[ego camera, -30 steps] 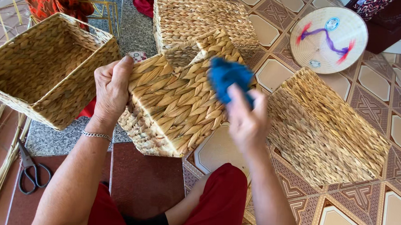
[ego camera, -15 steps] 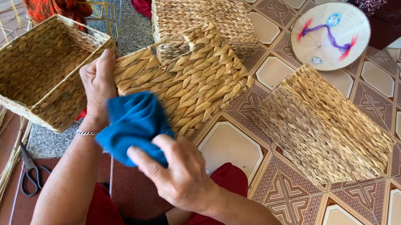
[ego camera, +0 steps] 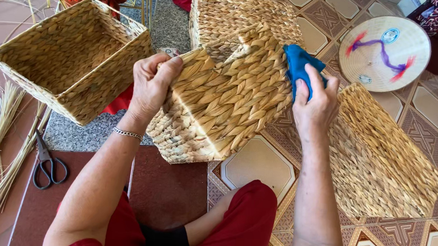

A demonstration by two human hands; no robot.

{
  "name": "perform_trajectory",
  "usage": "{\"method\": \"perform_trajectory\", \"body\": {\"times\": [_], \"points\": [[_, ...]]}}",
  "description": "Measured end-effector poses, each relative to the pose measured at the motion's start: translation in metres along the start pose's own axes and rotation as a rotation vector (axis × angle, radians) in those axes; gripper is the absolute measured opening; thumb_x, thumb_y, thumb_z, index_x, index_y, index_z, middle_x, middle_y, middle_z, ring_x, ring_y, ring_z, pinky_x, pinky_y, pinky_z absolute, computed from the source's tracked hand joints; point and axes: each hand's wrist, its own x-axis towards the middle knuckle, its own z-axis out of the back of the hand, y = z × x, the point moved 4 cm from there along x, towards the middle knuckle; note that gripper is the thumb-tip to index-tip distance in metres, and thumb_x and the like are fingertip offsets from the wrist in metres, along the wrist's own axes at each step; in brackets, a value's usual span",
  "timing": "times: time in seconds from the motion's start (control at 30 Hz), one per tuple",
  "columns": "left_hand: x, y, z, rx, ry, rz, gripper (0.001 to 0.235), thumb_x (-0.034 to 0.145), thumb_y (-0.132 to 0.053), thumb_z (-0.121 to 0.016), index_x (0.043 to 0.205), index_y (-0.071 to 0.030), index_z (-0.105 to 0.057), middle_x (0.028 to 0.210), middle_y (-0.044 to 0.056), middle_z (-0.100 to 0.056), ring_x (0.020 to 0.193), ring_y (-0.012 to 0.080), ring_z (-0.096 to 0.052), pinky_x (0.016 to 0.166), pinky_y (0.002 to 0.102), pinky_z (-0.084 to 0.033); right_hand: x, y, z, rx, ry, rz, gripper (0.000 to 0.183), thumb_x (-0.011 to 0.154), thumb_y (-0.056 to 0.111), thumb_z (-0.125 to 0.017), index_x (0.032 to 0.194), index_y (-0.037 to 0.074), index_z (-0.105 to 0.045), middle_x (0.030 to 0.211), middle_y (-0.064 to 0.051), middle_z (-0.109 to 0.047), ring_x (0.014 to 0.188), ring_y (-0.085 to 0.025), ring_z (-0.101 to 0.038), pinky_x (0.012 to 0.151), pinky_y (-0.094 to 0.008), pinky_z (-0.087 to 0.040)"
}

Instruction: The person sits on the floor and wipes the exterior and interior surfaces of a woven basket using a blue cloth. They rotate the basket to clean all sides and then place it with other finished baskets.

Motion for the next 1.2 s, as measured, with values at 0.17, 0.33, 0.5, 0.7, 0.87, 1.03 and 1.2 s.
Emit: {"method": "perform_trajectory", "body": {"times": [0.17,0.33,0.5,0.7,0.87,1.03,1.2], "points": [[-0.006,-0.002,0.0,0.028,-0.114,-0.076,0.031,0.102,-0.02,-0.065,0.079,0.001,-0.067,0.069,-0.004,-0.06,0.067,0.0019,-0.05,0.06,0.024,-0.042,-0.022,0.087,0.032,0.166,0.061,0.074,0.031,0.096,0.014,-0.074,0.127,0.014,-0.071,0.109,-0.015,-0.059,0.084,-0.029,-0.066,0.068,-0.042,-0.055],[-0.009,-0.005,-0.006,-0.002,-0.11,-0.072,0.032,0.103,-0.02,-0.064,0.08,0.002,-0.068,0.071,-0.006,-0.06,0.068,0.0009,-0.05,0.06,0.023,-0.042,-0.071,0.188,0.064,0.316,0.038,0.483,0.037,0.091,0.011,-0.08,0.126,0.009,-0.071,0.108,-0.012,-0.061,0.085,-0.023,-0.066,0.069,-0.034,-0.058],[-0.014,-0.011,0.007,0.025,-0.018,0.016,0.038,0.103,-0.021,-0.063,0.072,0.0,-0.059,0.064,-0.007,-0.048,0.061,0.0025,-0.039,0.054,0.026,-0.032,-0.051,0.165,0.049,0.353,0.095,0.465,0.036,0.092,0.014,-0.083,0.127,0.012,-0.072,0.11,-0.009,-0.062,0.089,-0.021,-0.065,0.072,-0.032,-0.06],[-0.022,-0.021,-0.007,0.03,0.047,-0.025,0.037,0.103,-0.019,-0.064,0.072,0.0,-0.058,0.065,-0.006,-0.05,0.063,0.0027,-0.041,0.057,0.026,-0.036,0.025,0.023,-0.003,-0.024,0.126,0.065,0.038,0.099,0.021,-0.081,0.134,0.014,-0.072,0.113,-0.012,-0.061,0.087,-0.025,-0.066,0.074,-0.038,-0.055],[-0.021,-0.019,-0.006,0.052,-0.03,-0.026,0.031,0.103,-0.019,-0.062,0.077,-0.002,-0.067,0.068,-0.005,-0.061,0.063,0.0025,-0.048,0.058,0.025,-0.039,0.014,-0.048,-0.018,0.3,0.173,-0.192,0.038,0.099,0.02,-0.076,0.136,0.014,-0.07,0.117,-0.009,-0.071,0.1,-0.018,-0.069,0.085,-0.03,-0.055],[-0.019,-0.007,0.017,0.0,-0.069,0.048,0.035,0.104,-0.023,-0.063,0.074,-0.005,-0.067,0.067,-0.003,-0.058,0.06,0.0048,-0.044,0.057,0.026,-0.035,-0.013,-0.085,-0.032,0.905,0.31,-0.631,0.038,0.099,0.02,-0.073,0.134,0.007,-0.069,0.113,-0.003,-0.072,0.089,-0.009,-0.064,0.076,-0.024,-0.052],[-0.014,0.005,0.047,-0.154,-0.174,0.112,0.024,0.098,-0.021,-0.067,0.078,-0.006,-0.069,0.077,-0.003,-0.066,0.069,0.0055,-0.054,0.067,0.024,-0.043,-0.06,-0.097,-0.062,0.924,0.407,-0.558,0.036,0.103,0.021,-0.067,0.134,0.003,-0.067,0.119,-0.001,-0.075,0.101,-0.004,-0.069,0.089,-0.021,-0.054]]}}
